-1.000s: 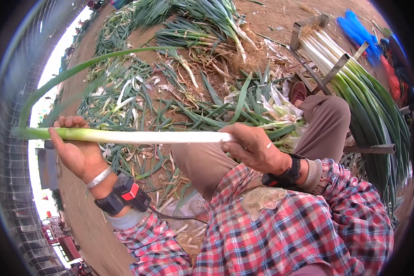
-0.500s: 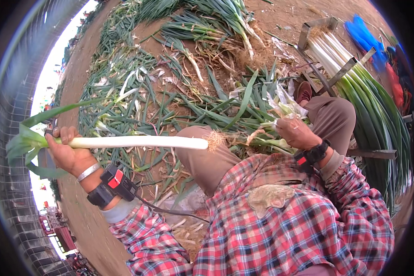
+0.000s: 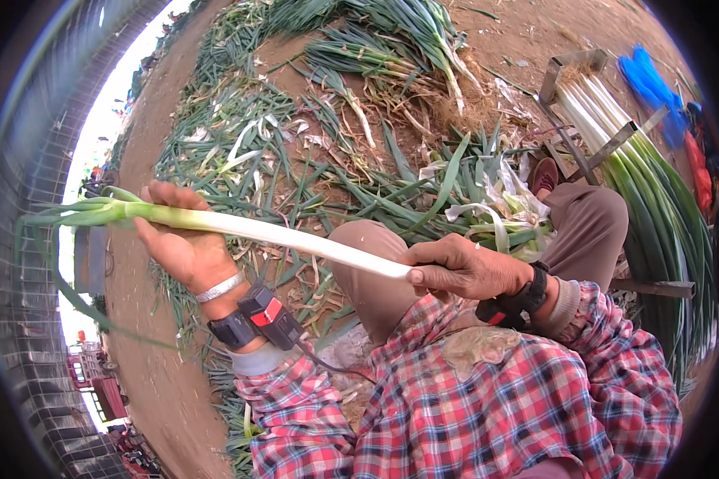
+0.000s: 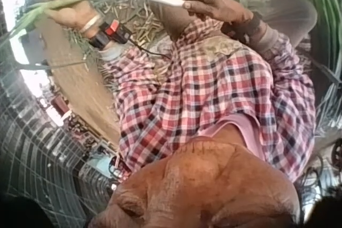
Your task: Cleaning, peeling, and sorting leeks in an outdoor agricultural processing area.
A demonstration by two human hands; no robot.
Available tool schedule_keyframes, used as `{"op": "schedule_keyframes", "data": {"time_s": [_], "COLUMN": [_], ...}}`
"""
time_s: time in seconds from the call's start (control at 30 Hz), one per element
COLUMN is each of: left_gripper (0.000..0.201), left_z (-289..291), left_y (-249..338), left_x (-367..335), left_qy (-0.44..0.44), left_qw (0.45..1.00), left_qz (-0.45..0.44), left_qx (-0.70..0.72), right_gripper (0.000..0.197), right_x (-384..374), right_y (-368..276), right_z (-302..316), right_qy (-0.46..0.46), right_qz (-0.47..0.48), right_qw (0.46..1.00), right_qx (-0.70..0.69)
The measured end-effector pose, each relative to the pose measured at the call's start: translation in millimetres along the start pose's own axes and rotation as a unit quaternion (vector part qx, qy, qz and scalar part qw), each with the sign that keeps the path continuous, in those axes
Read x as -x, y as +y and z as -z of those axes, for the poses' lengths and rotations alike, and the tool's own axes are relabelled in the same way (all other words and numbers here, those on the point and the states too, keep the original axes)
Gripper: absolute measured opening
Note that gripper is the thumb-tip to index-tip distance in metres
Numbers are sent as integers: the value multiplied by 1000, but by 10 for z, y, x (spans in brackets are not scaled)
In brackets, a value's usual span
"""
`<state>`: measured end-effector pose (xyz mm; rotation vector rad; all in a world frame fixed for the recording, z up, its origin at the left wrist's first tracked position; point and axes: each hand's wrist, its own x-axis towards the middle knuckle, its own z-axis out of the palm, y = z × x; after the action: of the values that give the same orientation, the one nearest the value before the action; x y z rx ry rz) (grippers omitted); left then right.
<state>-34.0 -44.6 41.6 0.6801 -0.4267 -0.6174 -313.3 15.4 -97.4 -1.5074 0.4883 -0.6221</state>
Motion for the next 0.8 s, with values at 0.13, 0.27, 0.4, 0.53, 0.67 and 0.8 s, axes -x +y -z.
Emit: {"op": "schedule_keyframes", "data": {"time_s": [0.13, 0.27, 0.4, 0.53, 0.67, 0.8], "left_gripper": [41, 45, 38, 37, 37, 38], "left_z": [319, 258, 210, 182, 138, 99], "left_y": [-41, -93, -129, -171, -224, -253], "left_x": [-74, 113, 214, 305, 396, 451], "left_qy": [-227, -267, -154, -102, -77, -83], "left_qw": [969, 960, 986, 986, 981, 974], "left_qz": [72, 54, -32, -69, -91, -113], "left_qx": [66, 59, -57, -109, -156, -179], "right_gripper": [23, 19, 15, 17, 19, 19], "right_x": [-143, -382, -469, -514, -555, -624], "right_y": [123, 11, 27, 34, 150, 153], "right_z": [-151, -342, -396, -448, -464, -465], "right_qy": [62, 161, 228, 251, 248, 252], "right_qz": [126, 163, 190, 180, 193, 152], "right_qw": [966, 951, 933, 929, 914, 925], "right_qx": [218, 207, 204, 206, 257, 241]}}
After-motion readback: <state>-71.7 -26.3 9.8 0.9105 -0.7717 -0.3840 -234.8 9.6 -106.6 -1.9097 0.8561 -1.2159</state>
